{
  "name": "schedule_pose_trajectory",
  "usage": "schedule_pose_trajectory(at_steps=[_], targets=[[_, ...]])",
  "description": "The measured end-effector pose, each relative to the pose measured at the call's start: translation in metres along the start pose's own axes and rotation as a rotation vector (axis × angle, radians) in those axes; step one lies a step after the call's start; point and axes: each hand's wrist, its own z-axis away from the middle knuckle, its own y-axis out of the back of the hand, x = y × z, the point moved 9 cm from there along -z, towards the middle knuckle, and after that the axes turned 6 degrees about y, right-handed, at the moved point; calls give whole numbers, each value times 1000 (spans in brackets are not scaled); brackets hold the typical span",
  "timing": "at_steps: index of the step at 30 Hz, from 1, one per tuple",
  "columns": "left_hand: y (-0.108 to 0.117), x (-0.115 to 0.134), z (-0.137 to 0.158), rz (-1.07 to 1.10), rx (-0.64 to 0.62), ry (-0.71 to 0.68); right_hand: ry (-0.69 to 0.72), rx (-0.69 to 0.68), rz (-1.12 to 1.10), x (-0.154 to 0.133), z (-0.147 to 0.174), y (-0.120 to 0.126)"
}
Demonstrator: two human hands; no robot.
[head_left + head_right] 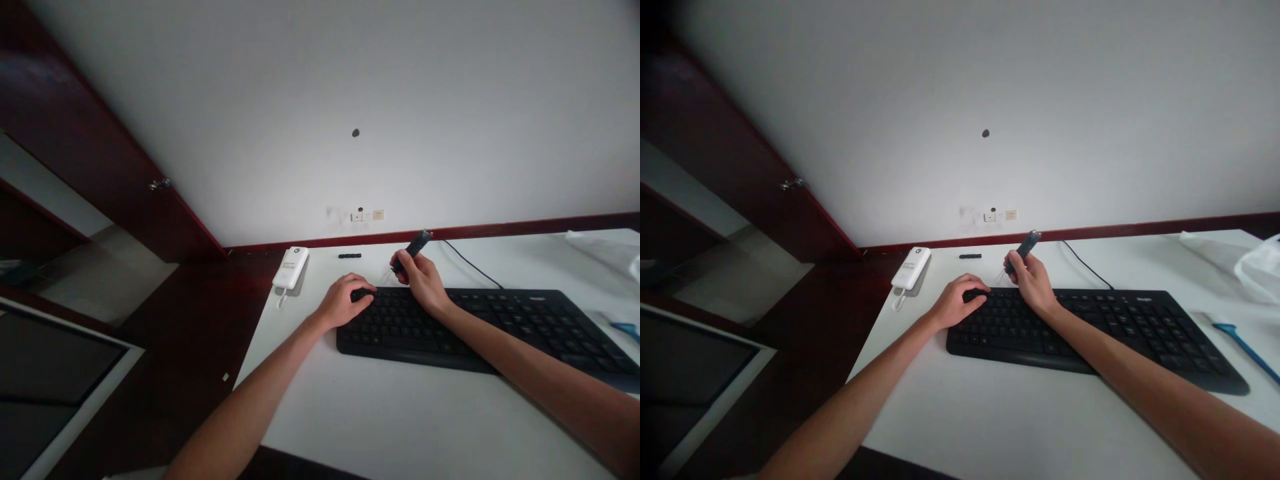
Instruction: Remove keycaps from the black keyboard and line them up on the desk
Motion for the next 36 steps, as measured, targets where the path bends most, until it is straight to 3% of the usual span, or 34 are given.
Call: schedule_pose_trajectory(at_steps=[6, 22, 28, 36], targets=[[-5, 0, -16, -34, -77, 23, 95, -116, 34, -22, 13, -12], [-9, 2, -15, -15, -45, 10, 94, -202, 213, -19, 18, -19], [-8, 1, -14, -25, -16, -3, 26, -356, 164, -18, 16, -28], [-7, 5, -12, -49, -11, -10, -182, -589, 15, -12, 6, -28]])
